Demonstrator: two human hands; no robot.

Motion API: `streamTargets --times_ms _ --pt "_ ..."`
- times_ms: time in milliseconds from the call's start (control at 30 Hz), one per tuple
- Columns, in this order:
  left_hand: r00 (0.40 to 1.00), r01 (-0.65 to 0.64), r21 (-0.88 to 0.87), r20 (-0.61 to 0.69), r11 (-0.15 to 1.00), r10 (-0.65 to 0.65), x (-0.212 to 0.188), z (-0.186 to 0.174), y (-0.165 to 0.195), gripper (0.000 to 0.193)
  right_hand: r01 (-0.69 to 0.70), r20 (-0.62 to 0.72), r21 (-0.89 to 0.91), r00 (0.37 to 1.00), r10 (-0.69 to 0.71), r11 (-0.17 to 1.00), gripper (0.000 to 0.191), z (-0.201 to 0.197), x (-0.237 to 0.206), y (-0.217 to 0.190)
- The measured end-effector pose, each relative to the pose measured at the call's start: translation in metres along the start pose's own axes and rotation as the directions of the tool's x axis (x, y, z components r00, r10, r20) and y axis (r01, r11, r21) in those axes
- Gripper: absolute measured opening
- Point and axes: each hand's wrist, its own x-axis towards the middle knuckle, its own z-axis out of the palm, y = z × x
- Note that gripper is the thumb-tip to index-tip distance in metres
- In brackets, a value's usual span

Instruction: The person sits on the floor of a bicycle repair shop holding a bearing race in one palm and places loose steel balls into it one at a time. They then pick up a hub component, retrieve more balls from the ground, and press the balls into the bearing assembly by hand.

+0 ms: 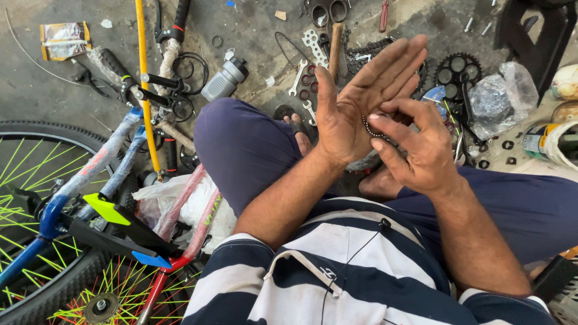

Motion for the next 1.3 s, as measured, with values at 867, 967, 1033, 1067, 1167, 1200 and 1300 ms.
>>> streamTargets --times_ms 867,967,1033,1067,1167,1200,1300 --pt "0.999 0.021 -0.067 -0.042 0.998 -0.024 0.006 0.006 0.008 0.107 -0.126 -0.020 0.186 0.991 0.132 0.974 0.074 -0.008 0.011 -0.009" --pt "0.999 0.000 -0.117 -0.037 0.993 -0.004 0.007 0.005 0.007 0.105 -0.157 -0.042 0.335 0.983 0.181 0.929 0.072 -0.011 0.011 -0.009" --pt "1.000 -0.011 -0.123 -0.023 0.992 0.009 0.007 0.004 0.006 0.102 -0.194 -0.018 0.377 0.976 0.217 0.906 0.072 -0.015 0.011 -0.009" --pt "1.000 -0.011 -0.121 -0.022 0.993 0.008 0.006 0.003 0.007 0.102 -0.206 -0.001 0.371 0.975 0.222 0.905 0.073 -0.016 0.011 -0.009" --pt "0.999 0.020 -0.081 -0.027 0.997 -0.022 0.002 0.002 0.007 0.101 -0.254 0.053 0.354 0.966 0.252 0.900 0.075 -0.017 0.012 -0.009" --pt "0.999 0.027 -0.075 -0.033 0.997 -0.029 0.001 0.002 0.006 0.101 -0.274 0.075 0.350 0.961 0.265 0.896 0.075 -0.015 0.012 -0.009" --pt "0.998 0.024 -0.058 -0.053 0.998 -0.027 0.000 0.002 0.004 0.099 -0.263 0.060 0.385 0.964 0.261 0.884 0.074 -0.007 0.013 -0.009"
